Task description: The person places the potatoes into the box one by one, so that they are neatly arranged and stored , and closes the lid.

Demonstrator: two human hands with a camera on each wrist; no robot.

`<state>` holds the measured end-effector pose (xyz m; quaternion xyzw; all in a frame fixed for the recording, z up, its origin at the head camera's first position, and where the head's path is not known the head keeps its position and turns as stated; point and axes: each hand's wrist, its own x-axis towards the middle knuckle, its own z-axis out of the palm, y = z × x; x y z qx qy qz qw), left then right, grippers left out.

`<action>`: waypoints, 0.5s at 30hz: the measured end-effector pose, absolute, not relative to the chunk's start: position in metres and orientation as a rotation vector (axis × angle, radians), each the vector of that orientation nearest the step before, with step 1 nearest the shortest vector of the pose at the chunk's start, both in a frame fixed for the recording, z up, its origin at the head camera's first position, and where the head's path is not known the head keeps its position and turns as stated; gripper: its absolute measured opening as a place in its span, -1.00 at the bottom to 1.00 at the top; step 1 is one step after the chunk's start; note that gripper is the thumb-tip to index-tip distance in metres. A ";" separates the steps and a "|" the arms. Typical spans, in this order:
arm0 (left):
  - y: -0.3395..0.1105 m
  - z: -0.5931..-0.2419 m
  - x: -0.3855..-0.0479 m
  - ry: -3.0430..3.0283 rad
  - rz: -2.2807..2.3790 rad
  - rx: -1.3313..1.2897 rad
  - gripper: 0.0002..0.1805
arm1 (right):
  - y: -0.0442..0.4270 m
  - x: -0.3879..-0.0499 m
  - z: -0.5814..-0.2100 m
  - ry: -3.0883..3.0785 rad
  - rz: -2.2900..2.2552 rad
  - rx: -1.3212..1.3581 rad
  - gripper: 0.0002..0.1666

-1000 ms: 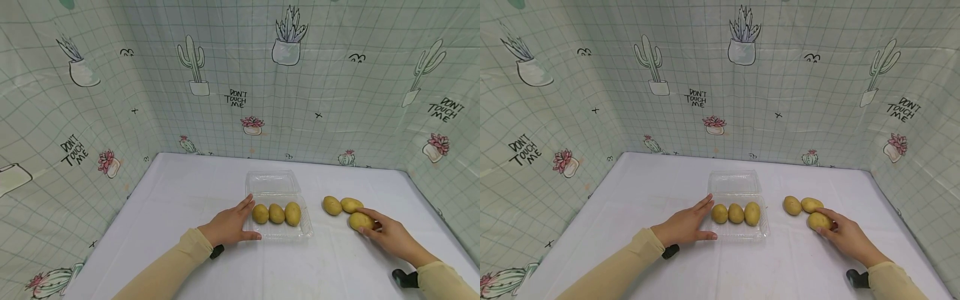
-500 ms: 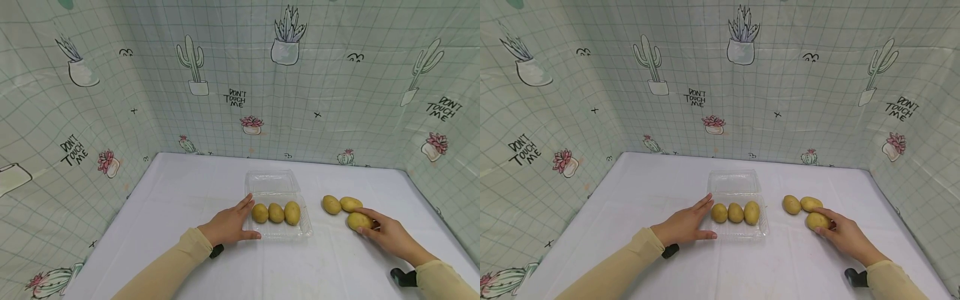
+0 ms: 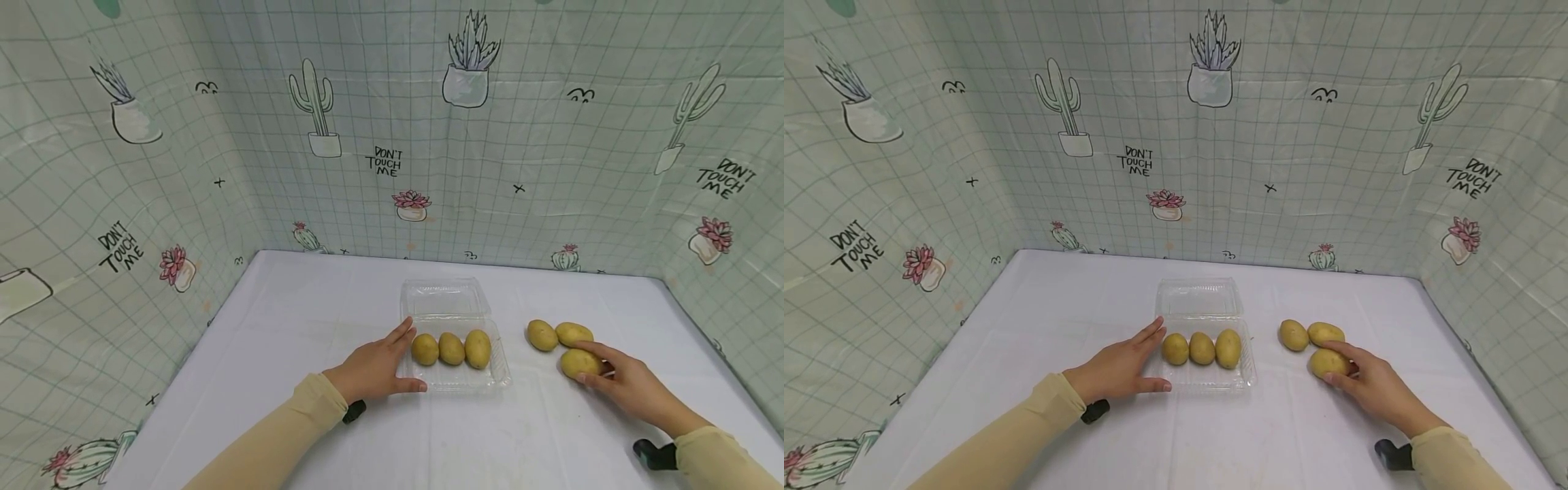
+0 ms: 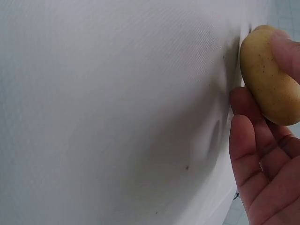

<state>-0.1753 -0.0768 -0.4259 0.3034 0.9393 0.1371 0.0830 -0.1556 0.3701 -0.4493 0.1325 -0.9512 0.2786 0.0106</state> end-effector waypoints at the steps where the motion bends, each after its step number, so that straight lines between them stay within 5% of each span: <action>1: -0.077 -0.426 -0.175 2.804 0.408 0.905 0.09 | 0.369 -0.156 -0.449 -2.963 0.869 0.420 -0.32; 15: -0.076 -0.427 -0.175 2.813 0.411 0.901 0.09 | 0.335 -0.160 -0.427 -2.785 1.001 0.682 -0.35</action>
